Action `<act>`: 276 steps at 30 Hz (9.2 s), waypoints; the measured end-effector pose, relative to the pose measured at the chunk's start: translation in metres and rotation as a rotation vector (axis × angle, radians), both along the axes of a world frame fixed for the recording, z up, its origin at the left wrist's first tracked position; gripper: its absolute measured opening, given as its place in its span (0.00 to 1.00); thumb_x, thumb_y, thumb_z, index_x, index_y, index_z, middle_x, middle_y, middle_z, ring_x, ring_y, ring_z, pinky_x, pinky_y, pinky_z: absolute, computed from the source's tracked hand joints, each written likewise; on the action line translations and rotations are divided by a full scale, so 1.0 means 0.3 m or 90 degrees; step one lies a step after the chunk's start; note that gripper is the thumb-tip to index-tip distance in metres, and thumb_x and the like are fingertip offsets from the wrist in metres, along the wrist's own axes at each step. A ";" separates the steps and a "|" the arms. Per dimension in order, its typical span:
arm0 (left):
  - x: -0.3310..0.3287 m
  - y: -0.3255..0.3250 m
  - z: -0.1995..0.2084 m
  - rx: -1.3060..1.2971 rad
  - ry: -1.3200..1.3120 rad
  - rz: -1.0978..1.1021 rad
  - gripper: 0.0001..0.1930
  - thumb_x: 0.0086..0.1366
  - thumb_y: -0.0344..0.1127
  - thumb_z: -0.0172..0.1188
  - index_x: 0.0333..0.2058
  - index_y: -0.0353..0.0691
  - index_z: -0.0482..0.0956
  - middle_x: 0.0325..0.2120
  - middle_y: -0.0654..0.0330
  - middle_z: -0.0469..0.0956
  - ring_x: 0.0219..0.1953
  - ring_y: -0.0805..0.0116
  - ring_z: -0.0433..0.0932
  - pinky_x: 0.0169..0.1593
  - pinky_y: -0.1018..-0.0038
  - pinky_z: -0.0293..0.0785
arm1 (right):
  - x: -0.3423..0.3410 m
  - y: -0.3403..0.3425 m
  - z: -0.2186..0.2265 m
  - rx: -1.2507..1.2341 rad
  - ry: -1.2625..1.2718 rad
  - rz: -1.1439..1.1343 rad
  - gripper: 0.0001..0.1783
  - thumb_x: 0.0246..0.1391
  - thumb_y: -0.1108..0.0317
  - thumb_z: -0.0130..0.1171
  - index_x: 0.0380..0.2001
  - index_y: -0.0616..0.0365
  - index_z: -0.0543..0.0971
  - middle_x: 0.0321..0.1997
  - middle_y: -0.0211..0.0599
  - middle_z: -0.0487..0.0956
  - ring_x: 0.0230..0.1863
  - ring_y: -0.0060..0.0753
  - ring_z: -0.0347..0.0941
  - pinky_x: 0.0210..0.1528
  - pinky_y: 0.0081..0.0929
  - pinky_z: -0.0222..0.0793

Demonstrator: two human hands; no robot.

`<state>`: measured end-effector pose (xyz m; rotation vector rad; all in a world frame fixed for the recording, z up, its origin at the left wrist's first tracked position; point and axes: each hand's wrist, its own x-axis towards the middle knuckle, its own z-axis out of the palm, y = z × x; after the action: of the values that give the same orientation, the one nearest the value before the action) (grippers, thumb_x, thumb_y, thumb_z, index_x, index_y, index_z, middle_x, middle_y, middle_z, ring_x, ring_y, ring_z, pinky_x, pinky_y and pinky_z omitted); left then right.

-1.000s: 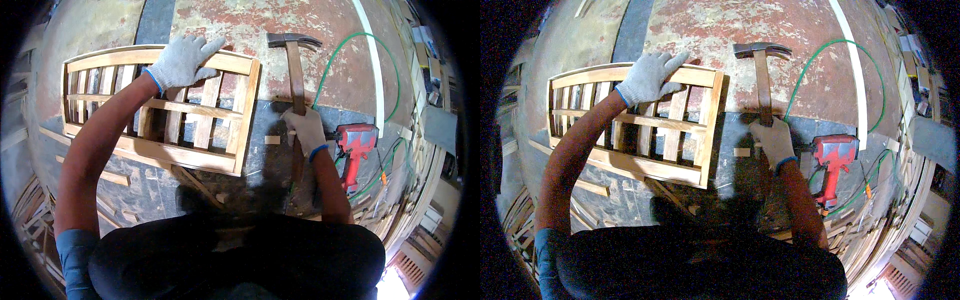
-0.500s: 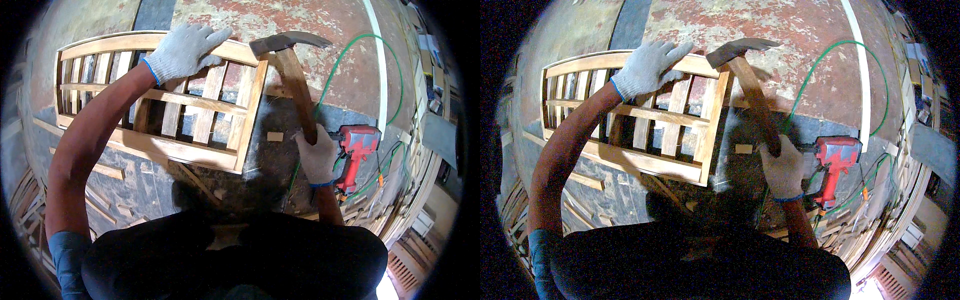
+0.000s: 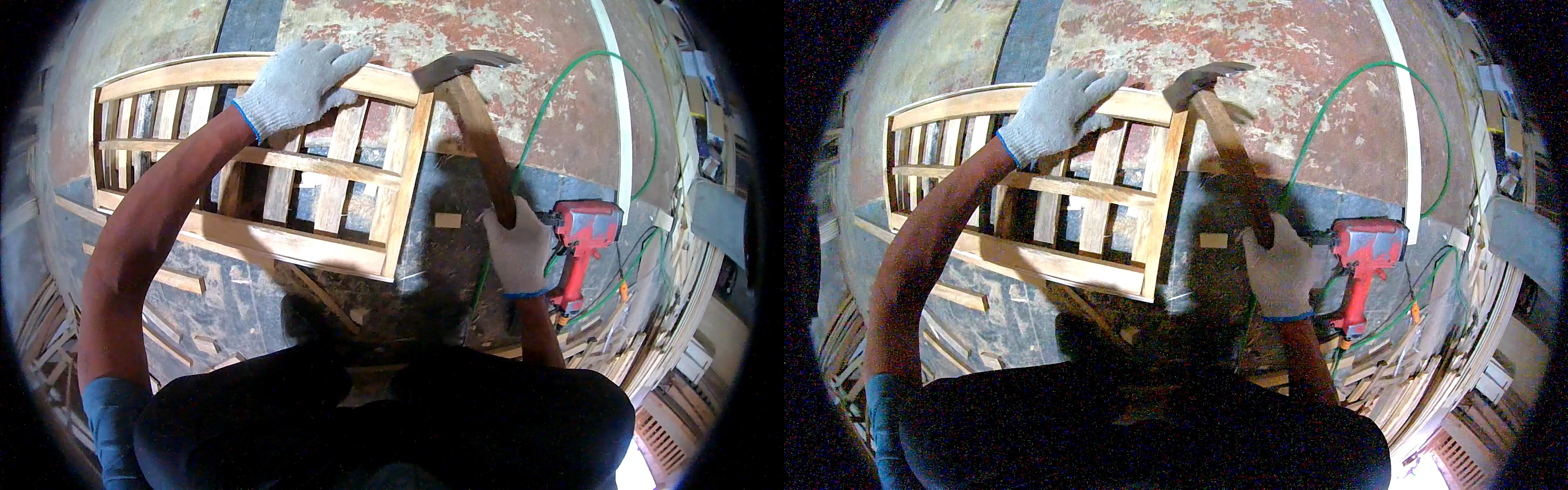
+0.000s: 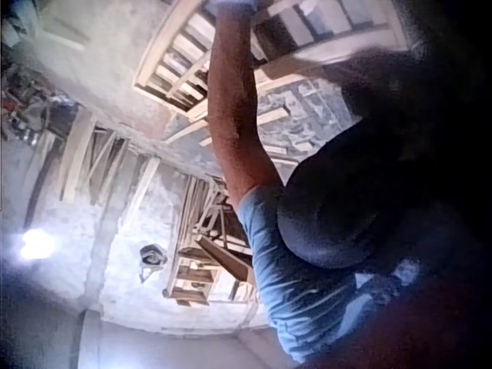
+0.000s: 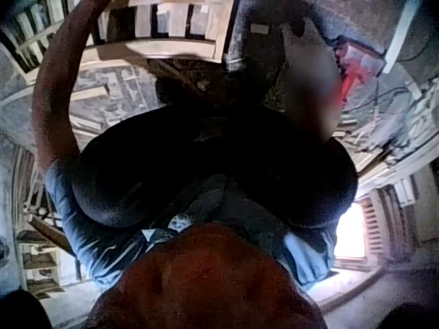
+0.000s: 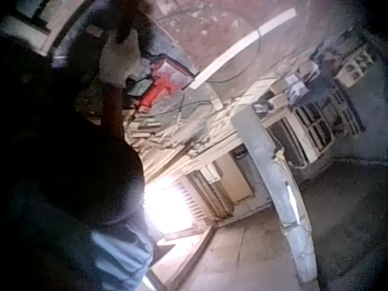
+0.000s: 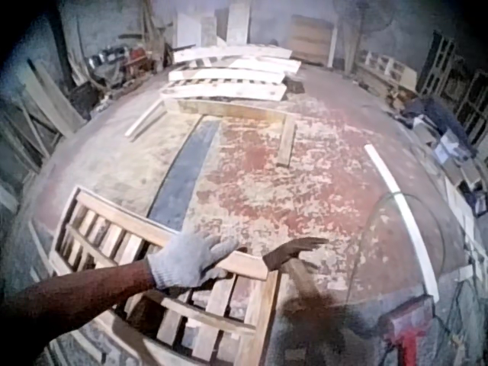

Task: The person assembles a wooden frame by placing small wooden slats into a larger frame structure. They use a hammer to tap the slats into place and a nail gun to secure them. The person also uses a tape measure to check dimensions on a workbench.

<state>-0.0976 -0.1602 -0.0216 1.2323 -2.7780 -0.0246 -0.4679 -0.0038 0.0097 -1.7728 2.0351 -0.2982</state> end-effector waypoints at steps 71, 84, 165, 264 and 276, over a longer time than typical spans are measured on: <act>-0.098 0.210 0.077 0.087 -0.074 0.033 0.34 0.61 0.39 0.68 0.66 0.45 0.69 0.49 0.53 0.78 0.51 0.50 0.75 0.58 0.55 0.70 | -0.183 0.141 -0.088 0.486 -1.213 -0.310 0.19 0.61 0.51 0.57 0.21 0.47 0.69 0.18 0.22 0.61 0.17 0.26 0.59 0.25 0.31 0.57; -0.100 0.212 0.070 0.081 -0.083 0.037 0.34 0.59 0.37 0.67 0.65 0.45 0.69 0.49 0.52 0.78 0.52 0.49 0.76 0.59 0.55 0.70 | -0.178 0.150 -0.097 0.494 -1.227 -0.332 0.15 0.62 0.53 0.56 0.26 0.48 0.70 0.17 0.20 0.61 0.17 0.25 0.58 0.24 0.31 0.57; -0.084 0.377 0.498 0.454 0.081 0.245 0.38 0.57 0.55 0.76 0.60 0.38 0.78 0.50 0.47 0.84 0.54 0.55 0.82 0.60 0.62 0.75 | -0.305 0.377 0.038 0.241 -1.114 -0.400 0.08 0.66 0.55 0.53 0.40 0.44 0.69 0.20 0.20 0.57 0.19 0.22 0.56 0.26 0.30 0.56; 0.043 0.389 0.303 0.520 0.160 0.386 0.28 0.72 0.55 0.58 0.58 0.36 0.74 0.51 0.42 0.80 0.55 0.46 0.80 0.59 0.56 0.74 | 0.035 -0.090 0.008 0.179 -0.429 -0.037 0.17 0.63 0.59 0.58 0.42 0.64 0.83 0.30 0.41 0.82 0.34 0.29 0.79 0.40 0.31 0.74; -0.236 -0.002 0.075 0.691 0.504 0.303 0.31 0.65 0.59 0.65 0.49 0.32 0.83 0.39 0.50 0.84 0.42 0.61 0.79 0.49 0.64 0.73 | 0.202 -0.638 -0.045 -0.199 -0.172 0.301 0.14 0.68 0.63 0.49 0.45 0.60 0.79 0.44 0.52 0.82 0.45 0.60 0.79 0.49 0.51 0.76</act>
<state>-0.1684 -0.1610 0.0009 1.5009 -1.6460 -1.6947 -0.4073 -0.1951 -0.0037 -2.1938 1.3896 -0.6893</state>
